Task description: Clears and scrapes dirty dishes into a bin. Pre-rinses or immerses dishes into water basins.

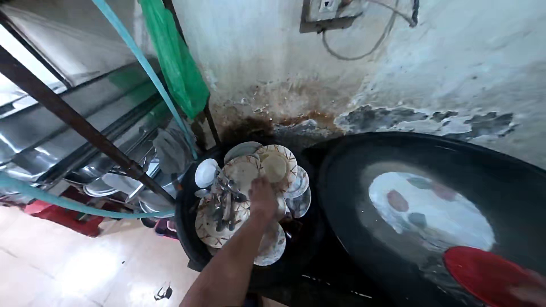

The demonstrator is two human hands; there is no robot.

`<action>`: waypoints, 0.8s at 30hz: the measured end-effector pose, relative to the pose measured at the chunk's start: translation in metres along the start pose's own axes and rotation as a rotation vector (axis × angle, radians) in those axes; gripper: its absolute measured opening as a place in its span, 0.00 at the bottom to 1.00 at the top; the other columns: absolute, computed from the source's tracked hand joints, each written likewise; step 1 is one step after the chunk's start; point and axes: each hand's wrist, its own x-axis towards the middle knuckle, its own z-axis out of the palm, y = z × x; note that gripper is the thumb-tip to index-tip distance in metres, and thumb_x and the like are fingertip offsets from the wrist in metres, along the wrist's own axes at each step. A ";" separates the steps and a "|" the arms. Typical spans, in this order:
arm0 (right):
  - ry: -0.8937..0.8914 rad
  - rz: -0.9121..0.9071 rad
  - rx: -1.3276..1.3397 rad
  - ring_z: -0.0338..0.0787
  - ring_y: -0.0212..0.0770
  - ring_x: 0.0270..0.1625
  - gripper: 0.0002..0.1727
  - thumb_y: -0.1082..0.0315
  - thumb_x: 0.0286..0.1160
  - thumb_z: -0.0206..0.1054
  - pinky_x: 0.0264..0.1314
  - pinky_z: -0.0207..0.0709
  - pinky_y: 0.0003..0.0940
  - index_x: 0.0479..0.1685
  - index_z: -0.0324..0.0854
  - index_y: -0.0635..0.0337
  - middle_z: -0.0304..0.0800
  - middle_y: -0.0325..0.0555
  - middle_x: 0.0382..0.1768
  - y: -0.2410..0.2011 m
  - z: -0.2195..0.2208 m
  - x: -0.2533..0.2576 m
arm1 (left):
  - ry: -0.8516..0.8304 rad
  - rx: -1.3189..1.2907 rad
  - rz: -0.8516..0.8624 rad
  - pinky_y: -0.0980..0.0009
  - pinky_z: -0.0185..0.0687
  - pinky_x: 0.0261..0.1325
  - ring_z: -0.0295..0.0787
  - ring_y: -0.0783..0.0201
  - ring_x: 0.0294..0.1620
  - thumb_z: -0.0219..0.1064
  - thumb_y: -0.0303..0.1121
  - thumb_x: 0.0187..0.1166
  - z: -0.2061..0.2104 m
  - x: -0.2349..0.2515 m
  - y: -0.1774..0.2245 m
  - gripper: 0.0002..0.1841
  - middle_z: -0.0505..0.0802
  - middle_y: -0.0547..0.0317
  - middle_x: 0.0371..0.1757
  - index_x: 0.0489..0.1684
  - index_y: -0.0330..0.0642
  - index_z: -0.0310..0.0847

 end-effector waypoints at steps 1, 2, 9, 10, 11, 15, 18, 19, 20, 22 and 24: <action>-0.004 0.010 0.007 0.88 0.34 0.46 0.26 0.78 0.80 0.46 0.43 0.86 0.36 0.78 0.58 0.57 0.79 0.44 0.55 -0.009 0.007 0.003 | -0.046 0.066 -0.078 0.35 0.63 0.82 0.54 0.37 0.92 0.67 0.33 0.81 0.000 0.006 -0.011 0.40 0.55 0.42 0.95 0.94 0.42 0.52; -0.029 0.024 -0.006 0.88 0.35 0.45 0.27 0.78 0.81 0.44 0.41 0.85 0.37 0.80 0.57 0.53 0.80 0.44 0.55 -0.021 0.015 0.004 | -0.087 0.119 -0.129 0.34 0.67 0.79 0.58 0.35 0.90 0.66 0.33 0.81 0.001 0.010 -0.020 0.38 0.55 0.43 0.95 0.93 0.43 0.54; -0.214 -0.083 0.037 0.92 0.44 0.34 0.31 0.77 0.72 0.52 0.27 0.87 0.40 0.79 0.67 0.51 0.89 0.51 0.47 -0.072 0.116 0.021 | -0.140 0.169 -0.003 0.41 0.80 0.71 0.75 0.37 0.78 0.68 0.32 0.78 0.001 -0.017 -0.015 0.30 0.77 0.41 0.80 0.83 0.42 0.70; -0.223 -0.102 0.026 0.92 0.45 0.33 0.31 0.79 0.71 0.53 0.27 0.87 0.40 0.78 0.68 0.52 0.89 0.52 0.45 -0.081 0.137 0.021 | -0.156 0.137 0.026 0.41 0.78 0.73 0.74 0.38 0.79 0.67 0.34 0.80 -0.002 -0.027 -0.010 0.29 0.78 0.42 0.80 0.83 0.43 0.71; -0.240 -0.118 -0.008 0.92 0.45 0.35 0.31 0.80 0.72 0.53 0.28 0.87 0.40 0.79 0.68 0.53 0.88 0.53 0.47 -0.090 0.157 0.018 | -0.176 0.108 0.052 0.42 0.74 0.77 0.72 0.40 0.82 0.64 0.35 0.82 -0.003 -0.035 -0.006 0.28 0.76 0.43 0.82 0.84 0.44 0.70; -0.269 -0.207 -0.218 0.89 0.45 0.47 0.31 0.85 0.75 0.52 0.42 0.84 0.41 0.78 0.72 0.54 0.86 0.55 0.56 -0.119 0.231 0.006 | -0.158 0.072 0.195 0.42 0.66 0.82 0.65 0.42 0.87 0.58 0.35 0.84 0.008 -0.048 -0.019 0.27 0.74 0.45 0.85 0.85 0.41 0.69; -0.307 -0.334 -0.391 0.85 0.54 0.65 0.30 0.83 0.78 0.55 0.60 0.80 0.56 0.79 0.74 0.52 0.82 0.58 0.69 -0.128 0.269 0.012 | -0.154 0.041 0.243 0.43 0.64 0.83 0.68 0.44 0.86 0.58 0.40 0.86 0.001 -0.043 -0.027 0.26 0.76 0.48 0.84 0.82 0.43 0.73; -0.296 -0.409 -0.462 0.83 0.56 0.70 0.29 0.83 0.78 0.56 0.65 0.77 0.61 0.78 0.76 0.52 0.81 0.59 0.72 -0.130 0.280 0.015 | -0.164 0.030 0.248 0.42 0.64 0.82 0.68 0.45 0.85 0.58 0.42 0.86 -0.002 -0.040 -0.029 0.25 0.78 0.49 0.83 0.79 0.44 0.77; -0.280 -0.495 -0.551 0.79 0.59 0.76 0.28 0.83 0.79 0.57 0.73 0.72 0.65 0.78 0.77 0.53 0.79 0.60 0.75 -0.134 0.290 0.014 | -0.172 0.025 0.252 0.41 0.65 0.81 0.69 0.46 0.85 0.58 0.44 0.86 -0.002 -0.038 -0.031 0.24 0.78 0.51 0.83 0.78 0.48 0.79; -0.204 -0.726 -0.754 0.76 0.66 0.78 0.27 0.82 0.79 0.60 0.75 0.69 0.71 0.76 0.79 0.54 0.77 0.62 0.77 -0.139 0.302 0.014 | -0.155 -0.015 0.260 0.41 0.64 0.82 0.68 0.47 0.86 0.59 0.43 0.86 0.002 -0.036 -0.035 0.24 0.78 0.53 0.83 0.81 0.53 0.77; -0.107 -0.996 -0.831 0.79 0.70 0.74 0.27 0.84 0.73 0.63 0.70 0.75 0.72 0.72 0.82 0.55 0.80 0.64 0.72 -0.139 0.308 0.017 | -0.109 -0.073 0.289 0.42 0.64 0.84 0.67 0.49 0.87 0.61 0.37 0.85 0.009 -0.041 -0.041 0.26 0.78 0.56 0.84 0.84 0.54 0.73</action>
